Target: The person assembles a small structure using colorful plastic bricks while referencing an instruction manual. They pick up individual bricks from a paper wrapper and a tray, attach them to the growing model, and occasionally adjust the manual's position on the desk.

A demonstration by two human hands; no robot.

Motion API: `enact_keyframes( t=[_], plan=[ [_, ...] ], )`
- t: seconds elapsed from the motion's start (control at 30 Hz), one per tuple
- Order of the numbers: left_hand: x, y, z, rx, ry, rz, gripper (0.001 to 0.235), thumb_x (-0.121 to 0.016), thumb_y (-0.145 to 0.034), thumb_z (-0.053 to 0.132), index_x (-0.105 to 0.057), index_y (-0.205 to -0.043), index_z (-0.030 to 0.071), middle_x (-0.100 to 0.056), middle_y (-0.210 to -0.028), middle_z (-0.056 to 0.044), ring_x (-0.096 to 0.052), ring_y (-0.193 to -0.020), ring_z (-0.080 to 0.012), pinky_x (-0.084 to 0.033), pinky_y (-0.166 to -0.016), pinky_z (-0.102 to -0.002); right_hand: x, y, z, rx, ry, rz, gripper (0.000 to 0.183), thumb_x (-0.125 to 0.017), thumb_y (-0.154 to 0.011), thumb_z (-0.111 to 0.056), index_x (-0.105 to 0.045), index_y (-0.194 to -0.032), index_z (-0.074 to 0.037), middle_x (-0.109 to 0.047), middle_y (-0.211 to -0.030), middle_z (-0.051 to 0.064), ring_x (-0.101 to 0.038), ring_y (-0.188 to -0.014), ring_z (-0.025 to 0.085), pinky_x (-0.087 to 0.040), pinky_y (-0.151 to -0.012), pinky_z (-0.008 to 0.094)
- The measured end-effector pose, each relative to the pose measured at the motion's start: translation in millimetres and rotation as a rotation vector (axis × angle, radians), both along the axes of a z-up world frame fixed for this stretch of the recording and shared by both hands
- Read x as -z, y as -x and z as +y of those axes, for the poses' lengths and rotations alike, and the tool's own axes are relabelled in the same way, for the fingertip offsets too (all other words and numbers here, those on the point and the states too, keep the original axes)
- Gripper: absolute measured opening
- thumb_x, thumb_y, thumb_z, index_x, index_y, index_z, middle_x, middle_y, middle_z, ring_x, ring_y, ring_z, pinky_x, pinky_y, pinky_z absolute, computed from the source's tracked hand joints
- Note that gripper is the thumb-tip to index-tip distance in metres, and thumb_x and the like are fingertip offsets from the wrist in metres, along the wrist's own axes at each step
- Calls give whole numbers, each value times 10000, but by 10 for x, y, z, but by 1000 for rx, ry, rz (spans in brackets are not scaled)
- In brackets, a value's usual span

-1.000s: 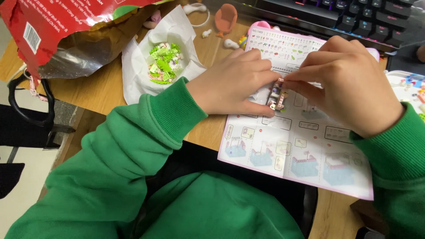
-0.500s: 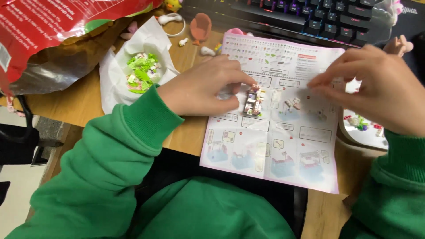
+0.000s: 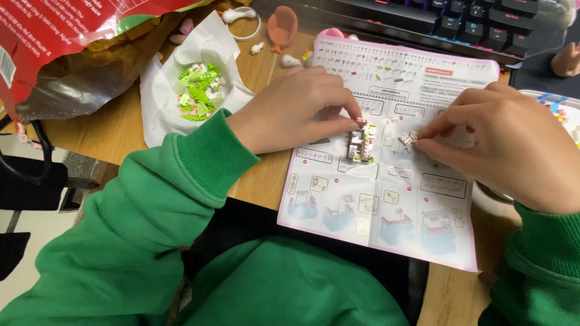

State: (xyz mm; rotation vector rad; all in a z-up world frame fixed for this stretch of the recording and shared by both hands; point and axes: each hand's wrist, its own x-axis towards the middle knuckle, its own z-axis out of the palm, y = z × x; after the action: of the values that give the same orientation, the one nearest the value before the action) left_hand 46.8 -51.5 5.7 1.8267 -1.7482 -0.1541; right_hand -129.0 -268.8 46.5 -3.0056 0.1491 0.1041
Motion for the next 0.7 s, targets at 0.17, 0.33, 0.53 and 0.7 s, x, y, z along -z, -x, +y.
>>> enact_keyframes(
  t=[0.17, 0.33, 0.53, 0.7],
  plan=[
    [12, -6, -10, -1, 27, 12, 127, -627, -941, 327, -685, -928, 215, -604, -779, 59, -566, -790, -184, -414, -706, -372, -128, -10, 121, 114, -72, -42, 150, -768, -811, -376, -778, -832, -228, -704, -742, -55, -569, -681, 141, -447, -631, 314],
    [-2, 5, -2, 0, 39, 28, 134, -626, -931, 329, -699, -922, 218, -605, -770, 55, -578, -782, -183, -422, -691, -368, -195, -83, 295, 85, -276, -119, 106, -789, -829, -192, -753, -789, -101, -732, -714, 0, -651, -616, 93, -497, -574, 255],
    [15, 29, 2, 6, 75, 10, 168, -577, -959, 342, -696, -960, 222, -582, -736, 69, -563, -735, -153, -418, -683, -357, -98, -229, 284, 103, -283, -96, 82, -790, -805, -180, -744, -775, -119, -734, -757, -29, -688, -750, 79, -487, -715, 238],
    [63, 40, -28, -37, 132, 24, 139, -611, -928, 308, -721, -896, 229, -570, -722, 69, -557, -722, -145, -420, -647, -347, -120, -268, 376, 80, -442, -133, 63, -772, -838, -66, -726, -818, -28, -736, -816, 47, -690, -760, 113, -532, -733, 235]
  ],
)
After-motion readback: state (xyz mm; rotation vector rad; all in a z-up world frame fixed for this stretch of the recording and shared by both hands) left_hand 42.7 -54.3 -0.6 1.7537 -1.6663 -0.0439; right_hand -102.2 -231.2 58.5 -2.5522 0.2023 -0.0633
